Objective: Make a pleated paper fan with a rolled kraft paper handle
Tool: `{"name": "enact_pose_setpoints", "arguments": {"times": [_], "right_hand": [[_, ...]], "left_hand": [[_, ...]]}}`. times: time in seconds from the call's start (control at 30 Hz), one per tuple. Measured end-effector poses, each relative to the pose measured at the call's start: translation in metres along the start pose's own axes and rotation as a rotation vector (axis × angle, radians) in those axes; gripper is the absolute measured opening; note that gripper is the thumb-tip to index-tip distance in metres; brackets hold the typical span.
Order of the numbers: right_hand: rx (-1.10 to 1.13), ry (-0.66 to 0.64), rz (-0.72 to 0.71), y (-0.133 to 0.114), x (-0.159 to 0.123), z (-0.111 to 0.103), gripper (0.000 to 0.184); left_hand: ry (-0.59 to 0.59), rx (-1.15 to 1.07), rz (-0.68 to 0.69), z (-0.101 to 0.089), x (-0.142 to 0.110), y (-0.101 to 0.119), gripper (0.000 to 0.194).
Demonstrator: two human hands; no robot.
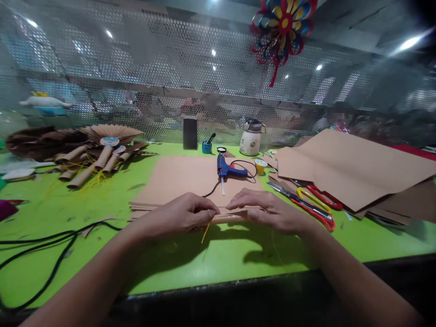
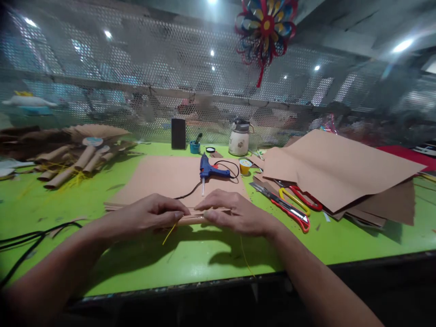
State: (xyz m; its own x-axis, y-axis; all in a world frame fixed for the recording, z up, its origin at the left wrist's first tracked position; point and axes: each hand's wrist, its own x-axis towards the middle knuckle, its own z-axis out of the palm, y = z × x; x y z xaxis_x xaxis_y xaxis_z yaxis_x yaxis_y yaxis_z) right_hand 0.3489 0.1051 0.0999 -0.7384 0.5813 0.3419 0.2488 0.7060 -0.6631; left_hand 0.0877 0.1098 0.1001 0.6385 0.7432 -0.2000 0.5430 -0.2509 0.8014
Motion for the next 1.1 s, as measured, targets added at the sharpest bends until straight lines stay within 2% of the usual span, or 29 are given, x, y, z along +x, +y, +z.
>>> {"name": "enact_pose_setpoints", "arguments": {"times": [0.13,0.33,0.43,0.57,0.9,1.03,1.1], "right_hand": [[0.003,-0.04,0.0,-0.0044,-0.0035,0.0031,0.038],[0.058,-0.014,0.041,-0.0059,-0.0052,0.0069,0.03],[0.052,-0.005,0.018,-0.0057,-0.0067,0.0079,0.03],[0.052,-0.01,-0.011,-0.006,-0.0087,0.0066,0.032],[-0.065,-0.028,-0.097,-0.0042,-0.0107,0.0065,0.035],[0.036,0.005,-0.121,-0.0031,-0.0103,0.0064,0.046],[0.112,0.04,-0.089,-0.0018,-0.0109,0.0062,0.051]], "left_hand": [[0.009,0.008,0.007,0.0008,-0.0007,0.0012,0.041],[-0.012,-0.007,0.008,0.0006,-0.0007,0.0004,0.039],[-0.04,-0.06,0.023,-0.0013,-0.0009,-0.0001,0.039],[-0.07,-0.171,0.023,-0.0047,-0.003,-0.0001,0.038],[-0.096,-0.276,-0.019,-0.0033,-0.0063,0.0008,0.036],[-0.1,-0.221,0.028,-0.0036,-0.0059,0.0032,0.04],[-0.085,-0.199,0.044,-0.004,-0.0059,0.005,0.04]]}}
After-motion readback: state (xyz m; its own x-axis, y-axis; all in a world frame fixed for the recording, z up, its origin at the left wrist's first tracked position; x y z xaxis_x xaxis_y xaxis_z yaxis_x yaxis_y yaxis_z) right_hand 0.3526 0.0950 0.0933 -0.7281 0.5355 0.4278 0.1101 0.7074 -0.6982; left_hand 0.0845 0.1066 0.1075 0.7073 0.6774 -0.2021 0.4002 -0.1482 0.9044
